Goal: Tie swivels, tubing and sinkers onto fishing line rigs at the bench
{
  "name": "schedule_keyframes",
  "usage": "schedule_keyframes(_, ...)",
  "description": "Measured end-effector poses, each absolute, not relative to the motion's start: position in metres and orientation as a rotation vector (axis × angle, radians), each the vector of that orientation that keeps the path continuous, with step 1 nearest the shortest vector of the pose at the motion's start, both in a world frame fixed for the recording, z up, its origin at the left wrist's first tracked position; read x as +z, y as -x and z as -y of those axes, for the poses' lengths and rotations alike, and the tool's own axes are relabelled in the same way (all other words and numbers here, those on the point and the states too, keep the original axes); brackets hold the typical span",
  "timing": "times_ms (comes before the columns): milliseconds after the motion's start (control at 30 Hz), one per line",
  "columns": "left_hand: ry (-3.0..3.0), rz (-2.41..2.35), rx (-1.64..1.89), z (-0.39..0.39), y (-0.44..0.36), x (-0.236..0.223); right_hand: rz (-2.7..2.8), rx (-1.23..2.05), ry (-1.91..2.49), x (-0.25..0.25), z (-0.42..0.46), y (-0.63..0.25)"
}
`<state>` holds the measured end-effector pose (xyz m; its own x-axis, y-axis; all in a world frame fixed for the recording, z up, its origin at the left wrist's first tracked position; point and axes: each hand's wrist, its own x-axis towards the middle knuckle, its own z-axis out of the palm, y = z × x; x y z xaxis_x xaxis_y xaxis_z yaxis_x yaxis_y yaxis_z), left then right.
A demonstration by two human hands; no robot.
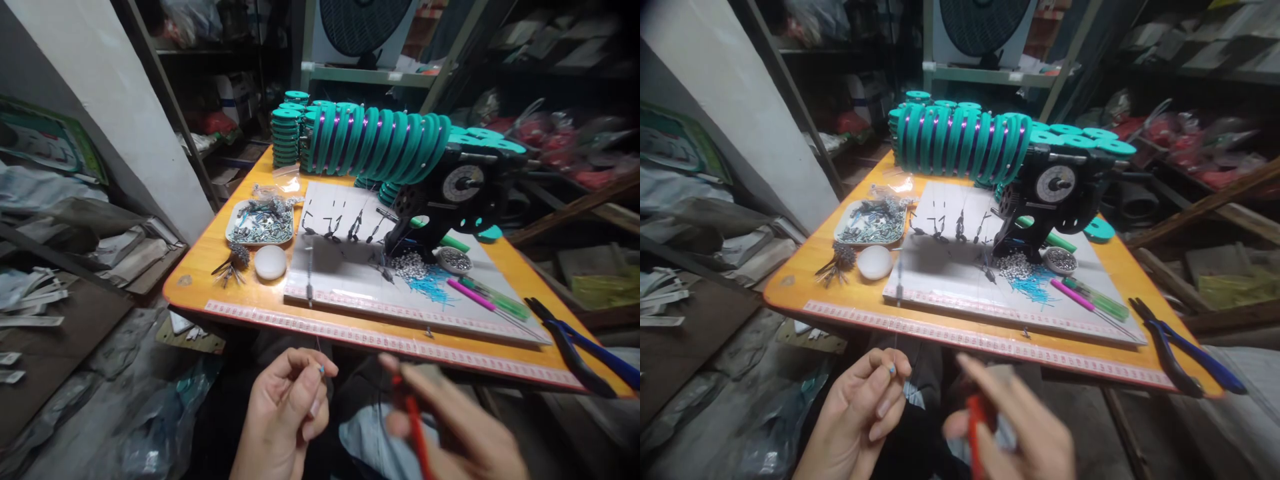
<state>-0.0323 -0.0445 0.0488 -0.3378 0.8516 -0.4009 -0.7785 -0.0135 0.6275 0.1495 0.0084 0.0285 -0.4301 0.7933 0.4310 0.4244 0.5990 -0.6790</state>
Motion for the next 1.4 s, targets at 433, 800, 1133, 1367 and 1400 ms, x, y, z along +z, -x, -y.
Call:
schedule_keyframes(433,-0.137,-1.105,1.747,0.044,0.036,0.036,2.030,-0.011,1.723,0.068,-0.225,-0.292)
schedule_keyframes(800,-0.717,-1.373,1.862,0.052,0.036,0.006,1.586,1.993,0.972,0.051,-0.046,-0.093)
schedule_keyframes(1133,-1.968,-2.040,1.496,0.027,0.140,0.022,0.977,2.259,0.749,0.040,-0.041,-0.060)
schedule_keyframes(1367,-1.988,-2.004,1.417,-0.003,0.155,0.032,1.414,2.113,0.897,0.022,-0.027,-0.062)
schedule_keyframes(1400,-1.975,-1.998,1.439,-0.002,0.149,0.033,1.552,2.008,0.938,0.024,-0.026,-0.061)
